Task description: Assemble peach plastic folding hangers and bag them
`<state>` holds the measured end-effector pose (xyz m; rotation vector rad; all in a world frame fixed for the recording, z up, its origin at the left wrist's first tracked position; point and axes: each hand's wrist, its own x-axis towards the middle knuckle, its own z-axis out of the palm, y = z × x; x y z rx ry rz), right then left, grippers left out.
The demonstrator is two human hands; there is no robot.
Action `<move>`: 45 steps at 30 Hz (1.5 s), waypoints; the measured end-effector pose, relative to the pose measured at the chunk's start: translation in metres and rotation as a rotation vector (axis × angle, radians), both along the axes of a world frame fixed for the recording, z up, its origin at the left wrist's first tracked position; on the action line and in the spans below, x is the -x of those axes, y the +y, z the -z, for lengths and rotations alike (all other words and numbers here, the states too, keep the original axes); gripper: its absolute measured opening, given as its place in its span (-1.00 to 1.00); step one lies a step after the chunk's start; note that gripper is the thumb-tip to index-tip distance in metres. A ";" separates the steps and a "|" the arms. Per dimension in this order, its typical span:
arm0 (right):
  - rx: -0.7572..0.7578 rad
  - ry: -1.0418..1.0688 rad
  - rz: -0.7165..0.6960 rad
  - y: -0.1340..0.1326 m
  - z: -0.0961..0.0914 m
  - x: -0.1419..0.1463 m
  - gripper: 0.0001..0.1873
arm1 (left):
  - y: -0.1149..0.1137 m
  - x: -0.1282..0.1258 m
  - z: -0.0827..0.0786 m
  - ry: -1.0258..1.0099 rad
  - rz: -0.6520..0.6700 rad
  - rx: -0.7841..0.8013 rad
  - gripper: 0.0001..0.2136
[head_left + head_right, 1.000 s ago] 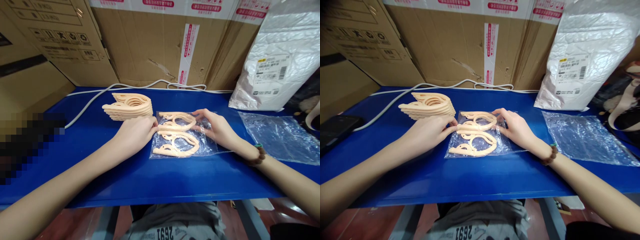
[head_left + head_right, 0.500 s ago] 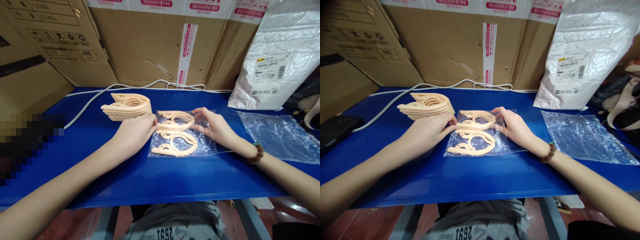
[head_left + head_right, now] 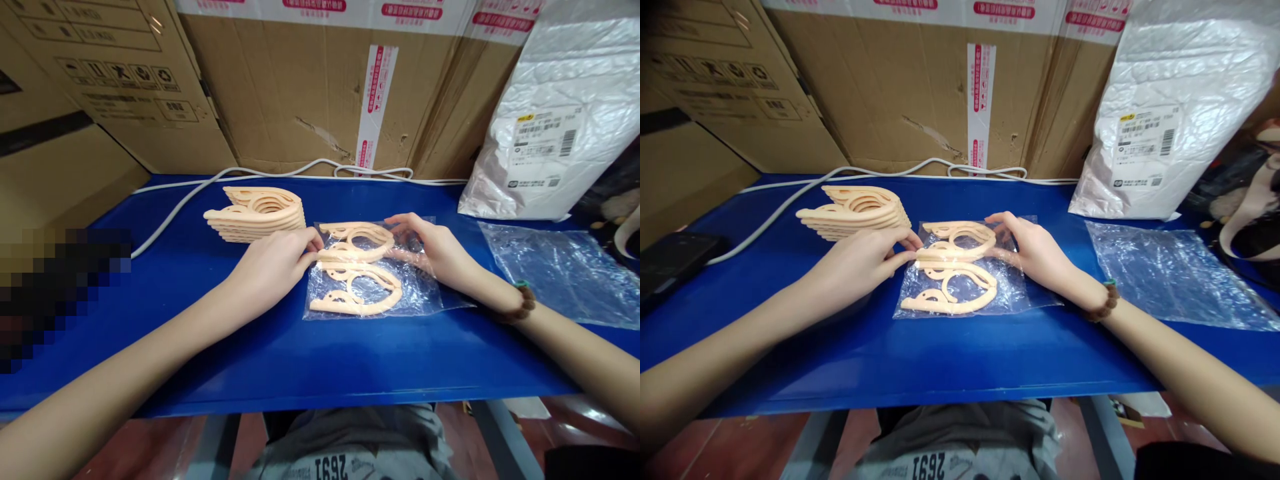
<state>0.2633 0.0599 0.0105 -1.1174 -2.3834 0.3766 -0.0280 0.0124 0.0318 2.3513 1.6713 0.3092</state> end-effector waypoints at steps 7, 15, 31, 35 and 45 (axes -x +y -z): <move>-0.032 -0.024 -0.002 -0.002 0.001 -0.005 -0.40 | 0.001 0.003 0.000 -0.093 0.042 0.033 -0.84; -0.141 -0.122 -0.017 -0.003 0.001 -0.003 -0.42 | 0.006 -0.003 -0.012 0.164 0.145 -0.289 -0.73; -0.323 -0.215 -0.017 -0.006 0.002 -0.002 -0.51 | 0.070 -0.016 -0.017 0.512 0.470 -0.344 -0.75; -0.339 -0.247 -0.004 -0.002 0.004 0.003 -0.53 | 0.075 -0.016 -0.017 0.521 0.431 -0.298 -0.74; -0.254 -0.271 0.048 -0.004 -0.004 -0.003 -0.50 | 0.078 0.032 -0.041 0.213 0.328 -0.222 -0.52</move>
